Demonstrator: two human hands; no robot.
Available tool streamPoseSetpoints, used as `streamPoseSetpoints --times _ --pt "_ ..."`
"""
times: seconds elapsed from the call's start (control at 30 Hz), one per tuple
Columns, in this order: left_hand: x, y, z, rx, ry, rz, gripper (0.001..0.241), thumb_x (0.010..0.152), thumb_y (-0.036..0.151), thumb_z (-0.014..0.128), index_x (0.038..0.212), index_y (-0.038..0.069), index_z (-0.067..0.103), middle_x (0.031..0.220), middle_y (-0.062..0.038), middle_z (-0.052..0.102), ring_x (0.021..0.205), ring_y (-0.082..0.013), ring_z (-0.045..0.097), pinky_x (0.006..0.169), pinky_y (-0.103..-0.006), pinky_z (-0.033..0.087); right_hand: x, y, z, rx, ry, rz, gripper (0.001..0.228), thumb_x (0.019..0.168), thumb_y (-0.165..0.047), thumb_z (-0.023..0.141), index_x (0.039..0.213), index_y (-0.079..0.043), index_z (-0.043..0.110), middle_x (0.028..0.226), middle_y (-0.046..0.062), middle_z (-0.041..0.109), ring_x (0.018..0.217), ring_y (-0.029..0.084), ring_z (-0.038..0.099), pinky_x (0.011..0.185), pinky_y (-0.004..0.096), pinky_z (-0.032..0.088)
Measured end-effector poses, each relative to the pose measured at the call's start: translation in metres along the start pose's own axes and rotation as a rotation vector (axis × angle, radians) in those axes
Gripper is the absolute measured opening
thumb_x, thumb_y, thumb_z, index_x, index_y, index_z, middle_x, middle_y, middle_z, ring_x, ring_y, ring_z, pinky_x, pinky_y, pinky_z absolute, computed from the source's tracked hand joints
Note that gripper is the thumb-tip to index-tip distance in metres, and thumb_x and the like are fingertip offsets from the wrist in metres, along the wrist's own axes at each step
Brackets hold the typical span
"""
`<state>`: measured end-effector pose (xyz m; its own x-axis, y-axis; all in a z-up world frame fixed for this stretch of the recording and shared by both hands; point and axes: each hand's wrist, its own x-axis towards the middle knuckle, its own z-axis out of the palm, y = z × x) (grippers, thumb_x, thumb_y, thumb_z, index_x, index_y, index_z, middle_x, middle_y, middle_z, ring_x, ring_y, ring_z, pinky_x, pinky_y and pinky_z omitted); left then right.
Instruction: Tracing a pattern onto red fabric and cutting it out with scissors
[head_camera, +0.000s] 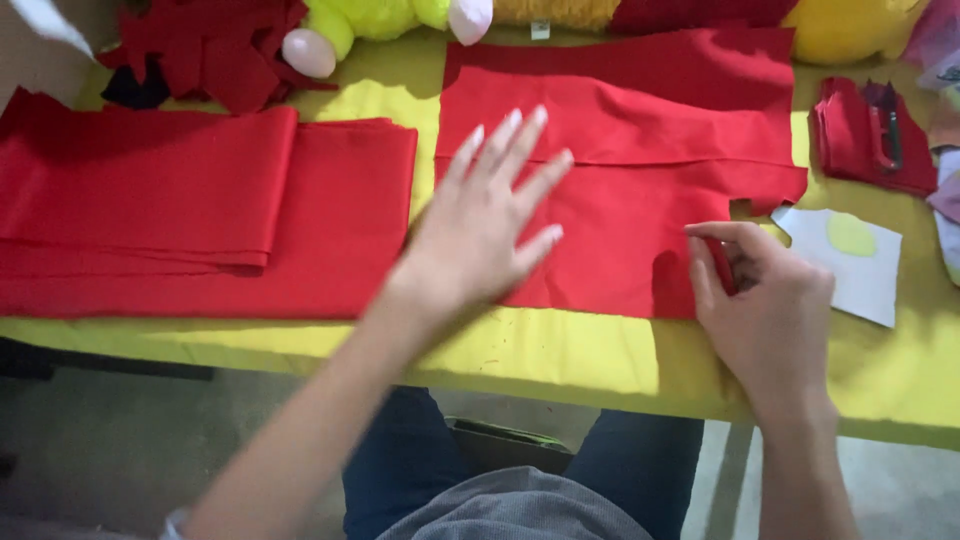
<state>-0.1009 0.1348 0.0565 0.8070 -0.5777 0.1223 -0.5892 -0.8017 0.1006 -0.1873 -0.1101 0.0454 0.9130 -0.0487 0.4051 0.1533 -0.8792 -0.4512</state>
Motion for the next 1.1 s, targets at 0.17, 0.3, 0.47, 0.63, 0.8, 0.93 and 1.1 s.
streamPoseSetpoints --times 0.17,0.3,0.47,0.63,0.8,0.93,1.1 --pt "-0.032 0.017 0.014 -0.194 -0.039 -0.068 0.077 0.099 0.07 0.035 0.161 0.026 0.027 0.168 -0.017 0.01 0.155 -0.0327 0.004 0.121 -0.0506 0.001 -0.006 0.004 -0.005 0.023 -0.036 0.116 0.015 0.098 -0.006 0.077 0.113 -0.005 0.078 0.081 0.009 0.072 0.064 0.016 0.061 0.065 0.03 0.052" --pt "-0.034 0.019 0.018 -0.186 -0.05 -0.107 0.078 0.098 0.072 0.036 0.161 0.028 0.025 0.169 -0.013 0.01 0.155 -0.0308 0.003 0.12 -0.0524 0.001 -0.009 0.003 -0.005 -0.02 -0.019 0.094 0.012 0.099 -0.006 0.079 0.11 -0.001 0.078 0.083 0.011 0.073 0.069 0.019 0.063 0.067 0.031 0.054" --pt "-0.037 0.022 0.018 -0.174 -0.077 -0.127 0.078 0.098 0.072 0.035 0.162 0.029 0.022 0.169 -0.012 0.007 0.155 -0.0302 0.0 0.119 -0.0537 -0.002 -0.01 0.003 -0.004 -0.033 -0.023 0.051 0.009 0.098 -0.006 0.077 0.106 -0.002 0.078 0.089 0.01 0.074 0.068 0.019 0.06 0.067 0.033 0.052" --pt "-0.041 0.022 0.022 -0.103 -0.034 -0.122 0.079 0.099 0.074 0.032 0.162 0.028 0.022 0.168 -0.012 0.011 0.154 -0.0295 0.004 0.12 -0.0521 0.001 -0.011 0.003 -0.004 -0.026 -0.007 0.01 0.006 0.099 -0.005 0.078 0.104 -0.003 0.078 0.092 0.009 0.075 0.066 0.019 0.058 0.068 0.033 0.05" --pt "-0.041 0.028 0.023 -0.096 -0.012 -0.183 0.079 0.097 0.074 0.035 0.161 0.029 0.026 0.168 -0.011 0.012 0.154 -0.028 0.006 0.118 -0.0564 0.0 -0.009 0.004 -0.004 0.016 -0.004 0.026 0.007 0.098 -0.005 0.076 0.104 -0.003 0.078 0.091 0.009 0.075 0.065 0.018 0.059 0.064 0.032 0.049" --pt "-0.048 0.033 0.033 -0.027 0.068 -0.191 0.081 0.1 0.079 0.033 0.163 0.029 0.022 0.167 -0.011 0.012 0.153 -0.03 0.007 0.117 -0.0569 -0.002 -0.006 0.008 -0.002 0.012 0.022 0.024 0.006 0.098 -0.004 0.075 0.103 -0.004 0.078 0.099 0.009 0.077 0.069 0.019 0.063 0.066 0.032 0.052" --pt "-0.033 0.036 -0.004 -0.232 -0.229 -0.3 0.083 0.094 0.078 0.034 0.161 0.029 0.025 0.17 -0.012 0.006 0.154 -0.0308 0.003 0.119 -0.0573 0.001 0.001 0.01 -0.007 -0.046 0.04 -0.03 0.018 0.099 -0.009 0.077 0.115 0.0 0.077 0.1 0.016 0.065 0.072 0.024 0.061 0.071 0.038 0.053"
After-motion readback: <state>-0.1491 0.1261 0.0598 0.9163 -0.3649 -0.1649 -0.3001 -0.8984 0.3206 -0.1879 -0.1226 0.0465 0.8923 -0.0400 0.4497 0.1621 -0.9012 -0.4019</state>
